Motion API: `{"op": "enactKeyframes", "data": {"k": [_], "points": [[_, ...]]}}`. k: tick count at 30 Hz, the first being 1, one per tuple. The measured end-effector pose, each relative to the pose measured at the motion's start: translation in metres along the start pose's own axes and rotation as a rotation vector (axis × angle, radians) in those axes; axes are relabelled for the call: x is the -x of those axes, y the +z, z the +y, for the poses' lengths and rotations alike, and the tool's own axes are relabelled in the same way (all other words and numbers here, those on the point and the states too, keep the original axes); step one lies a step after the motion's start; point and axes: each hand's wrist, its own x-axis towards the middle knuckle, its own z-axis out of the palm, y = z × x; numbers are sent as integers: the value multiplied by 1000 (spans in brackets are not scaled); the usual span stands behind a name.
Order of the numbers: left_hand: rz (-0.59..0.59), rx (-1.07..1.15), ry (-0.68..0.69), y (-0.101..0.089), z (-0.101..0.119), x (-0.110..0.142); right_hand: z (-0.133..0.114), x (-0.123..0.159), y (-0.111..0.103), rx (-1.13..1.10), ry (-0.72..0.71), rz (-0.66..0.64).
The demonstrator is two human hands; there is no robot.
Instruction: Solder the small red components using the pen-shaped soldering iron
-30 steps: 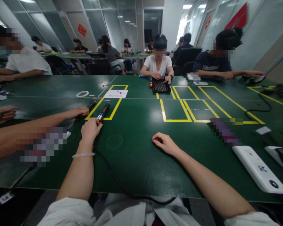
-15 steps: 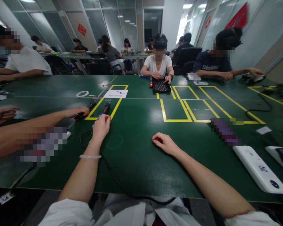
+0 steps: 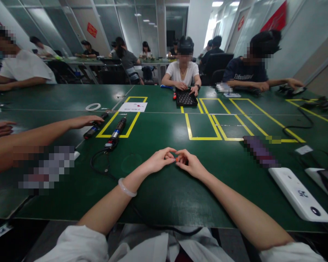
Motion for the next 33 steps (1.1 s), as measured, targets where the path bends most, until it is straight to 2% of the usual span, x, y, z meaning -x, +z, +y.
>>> {"op": "enactKeyframes", "data": {"k": [3, 6, 13, 21, 26, 33], "points": [[-18, 90, -20, 6, -7, 0, -2, -1, 1, 37, -7, -5], [24, 140, -19, 9, -8, 3, -5, -1, 2, 43, -3, 17], [79, 4, 44, 11, 1, 8, -5, -1, 0, 35, 14, 40], [107, -13, 40, 12, -4, 6, -3, -2, 1, 64, -30, 53], [121, -44, 107, 13, 0, 8, -2, -1, 0, 52, -7, 66], [133, -355, 233, 13, 3, 12, 0, -2, -1, -205, 136, 52]]}}
